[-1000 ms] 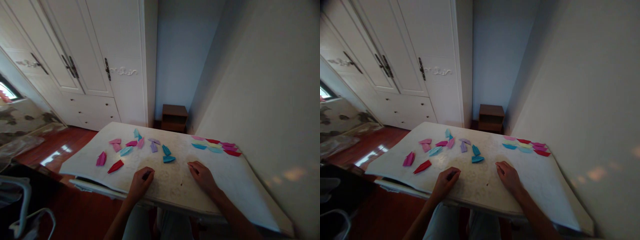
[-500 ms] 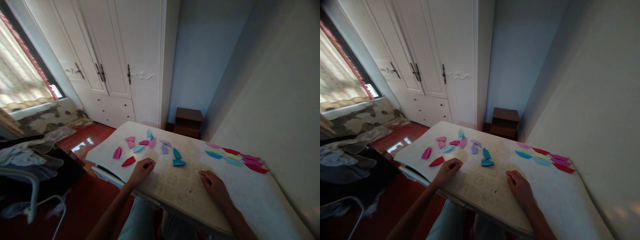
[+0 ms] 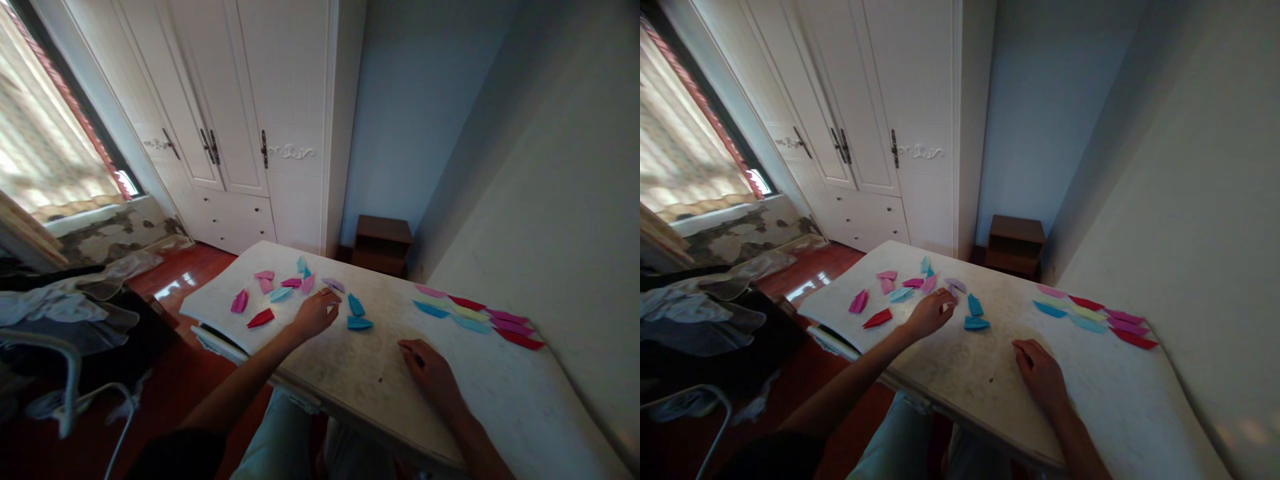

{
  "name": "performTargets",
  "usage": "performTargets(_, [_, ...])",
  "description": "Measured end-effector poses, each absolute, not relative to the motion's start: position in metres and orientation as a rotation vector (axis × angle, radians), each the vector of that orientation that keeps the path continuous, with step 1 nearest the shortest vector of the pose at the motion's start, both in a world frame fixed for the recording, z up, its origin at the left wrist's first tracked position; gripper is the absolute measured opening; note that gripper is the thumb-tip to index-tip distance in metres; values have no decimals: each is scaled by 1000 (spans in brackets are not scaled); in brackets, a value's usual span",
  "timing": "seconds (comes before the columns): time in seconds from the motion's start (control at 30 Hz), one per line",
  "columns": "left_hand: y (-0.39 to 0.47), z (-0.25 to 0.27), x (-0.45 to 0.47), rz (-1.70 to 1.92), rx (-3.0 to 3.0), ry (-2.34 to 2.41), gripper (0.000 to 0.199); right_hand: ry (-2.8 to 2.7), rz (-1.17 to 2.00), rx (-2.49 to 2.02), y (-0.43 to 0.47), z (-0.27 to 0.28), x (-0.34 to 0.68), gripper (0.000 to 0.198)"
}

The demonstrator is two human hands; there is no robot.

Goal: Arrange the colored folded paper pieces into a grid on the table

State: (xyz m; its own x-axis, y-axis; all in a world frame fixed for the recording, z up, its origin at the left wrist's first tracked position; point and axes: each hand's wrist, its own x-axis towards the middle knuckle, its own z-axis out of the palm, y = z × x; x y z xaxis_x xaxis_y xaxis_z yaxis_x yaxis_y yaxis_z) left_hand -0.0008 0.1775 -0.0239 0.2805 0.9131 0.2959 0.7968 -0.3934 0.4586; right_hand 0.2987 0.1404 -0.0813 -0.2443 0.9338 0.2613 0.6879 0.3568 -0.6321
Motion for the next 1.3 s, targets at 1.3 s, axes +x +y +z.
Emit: performTargets(1.3, [222, 24, 9, 1205, 1283, 1103, 29, -2008, 522, -1418, 142, -81, 296, 31])
